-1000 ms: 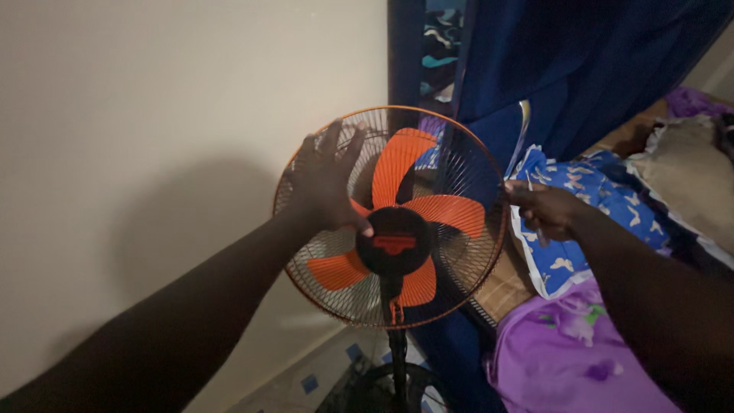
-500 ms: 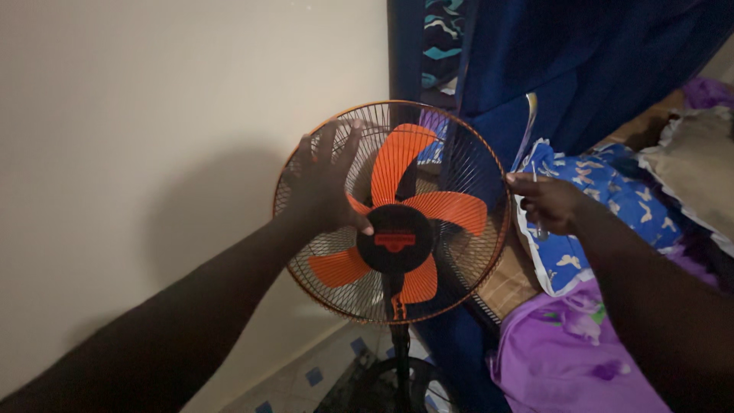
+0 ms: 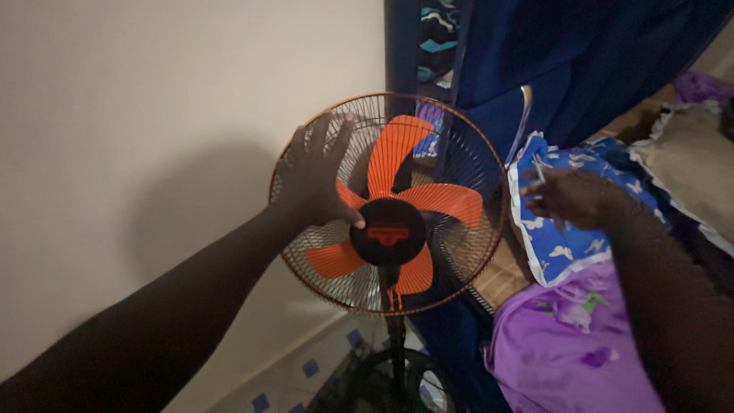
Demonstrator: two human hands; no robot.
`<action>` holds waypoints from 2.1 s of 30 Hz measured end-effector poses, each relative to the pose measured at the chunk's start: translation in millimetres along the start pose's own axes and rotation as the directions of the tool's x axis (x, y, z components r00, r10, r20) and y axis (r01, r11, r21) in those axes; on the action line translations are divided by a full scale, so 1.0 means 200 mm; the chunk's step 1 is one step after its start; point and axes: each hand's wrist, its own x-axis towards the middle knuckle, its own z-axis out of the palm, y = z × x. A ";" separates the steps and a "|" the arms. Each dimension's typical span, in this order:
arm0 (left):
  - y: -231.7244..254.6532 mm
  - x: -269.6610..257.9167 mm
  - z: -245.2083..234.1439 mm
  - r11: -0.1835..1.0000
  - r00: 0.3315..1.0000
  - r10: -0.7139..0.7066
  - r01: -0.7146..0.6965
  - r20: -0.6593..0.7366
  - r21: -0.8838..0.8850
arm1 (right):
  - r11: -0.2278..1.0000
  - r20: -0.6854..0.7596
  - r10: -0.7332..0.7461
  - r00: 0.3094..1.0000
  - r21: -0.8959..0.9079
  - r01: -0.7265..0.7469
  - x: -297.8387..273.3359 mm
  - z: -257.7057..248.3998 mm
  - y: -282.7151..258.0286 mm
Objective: The person uses a screwdriver to loosen screws on the front grill of a standing fan. They then remove the front grill and set it aside, exposing the fan blades.
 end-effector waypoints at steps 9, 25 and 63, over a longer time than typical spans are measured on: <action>-0.02 -0.04 -0.02 0.998 0.999 0.034 -0.032 -0.021 0.061 | 0.981 -0.028 -0.157 0.987 -0.117 0.153 -0.24 -0.11 -0.35; -0.03 -0.07 -0.03 0.996 0.995 0.042 -0.035 -0.089 0.079 | 0.839 0.139 -0.229 0.963 -0.474 0.268 -0.06 -0.26 -0.38; 0.15 0.01 -0.14 0.976 0.966 -0.217 0.210 0.139 0.067 | 0.941 -0.153 -0.252 0.956 -0.270 0.205 0.07 -0.11 -0.22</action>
